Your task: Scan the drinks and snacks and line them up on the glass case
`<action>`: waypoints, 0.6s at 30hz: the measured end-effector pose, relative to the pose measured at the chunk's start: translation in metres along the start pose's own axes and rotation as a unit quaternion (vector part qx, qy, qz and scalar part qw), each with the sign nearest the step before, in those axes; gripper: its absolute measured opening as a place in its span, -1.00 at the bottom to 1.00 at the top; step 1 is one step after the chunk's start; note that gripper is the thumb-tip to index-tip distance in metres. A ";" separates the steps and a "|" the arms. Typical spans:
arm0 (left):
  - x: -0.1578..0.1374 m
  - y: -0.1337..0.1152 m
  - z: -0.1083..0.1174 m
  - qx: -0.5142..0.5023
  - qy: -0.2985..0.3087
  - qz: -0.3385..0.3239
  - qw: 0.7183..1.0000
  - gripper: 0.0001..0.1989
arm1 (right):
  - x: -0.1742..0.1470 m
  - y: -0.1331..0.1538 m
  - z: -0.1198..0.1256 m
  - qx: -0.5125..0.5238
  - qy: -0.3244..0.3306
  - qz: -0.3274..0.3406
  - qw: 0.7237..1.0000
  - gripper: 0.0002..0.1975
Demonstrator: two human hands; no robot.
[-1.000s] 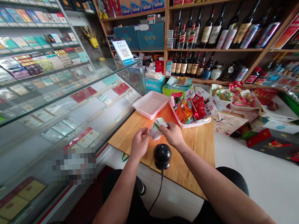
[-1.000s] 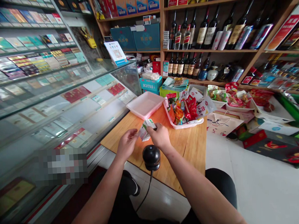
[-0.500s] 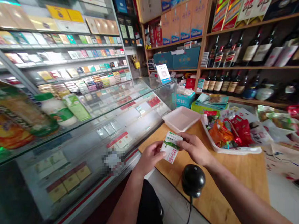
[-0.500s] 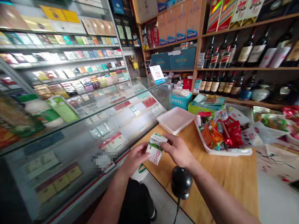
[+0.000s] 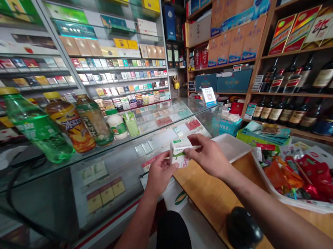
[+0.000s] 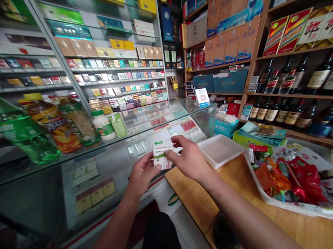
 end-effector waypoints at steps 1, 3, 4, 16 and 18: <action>0.004 -0.008 0.010 0.007 -0.030 -0.012 0.999 -0.47 | 0.004 0.007 0.003 -0.033 -0.053 0.008 0.998 -0.65; 0.011 -0.022 0.027 0.026 -0.082 -0.027 0.996 -0.46 | 0.009 0.021 -0.003 -0.073 -0.109 0.022 0.991 -0.80; 0.014 -0.028 0.035 0.034 -0.105 -0.034 0.993 -0.46 | 0.011 0.027 -0.012 -0.075 -0.104 0.027 0.991 -0.86; 0.048 -0.062 0.099 0.123 -0.273 -0.162 0.940 -0.50 | 0.050 0.071 -0.110 0.010 0.022 0.091 0.996 -0.73; 0.051 -0.066 0.107 0.148 -0.300 -0.175 0.926 -0.51 | 0.060 0.074 -0.117 -0.002 0.025 0.093 0.995 -0.73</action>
Point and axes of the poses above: each hand's wrist, its own x-axis towards the middle knuckle, its own z-axis out of the back of the hand, y = z × x, the point moved 10 cm from there along x, towards the middle knuckle, and after that the axes turned 2 degrees about -z, right-handed, at the moved point
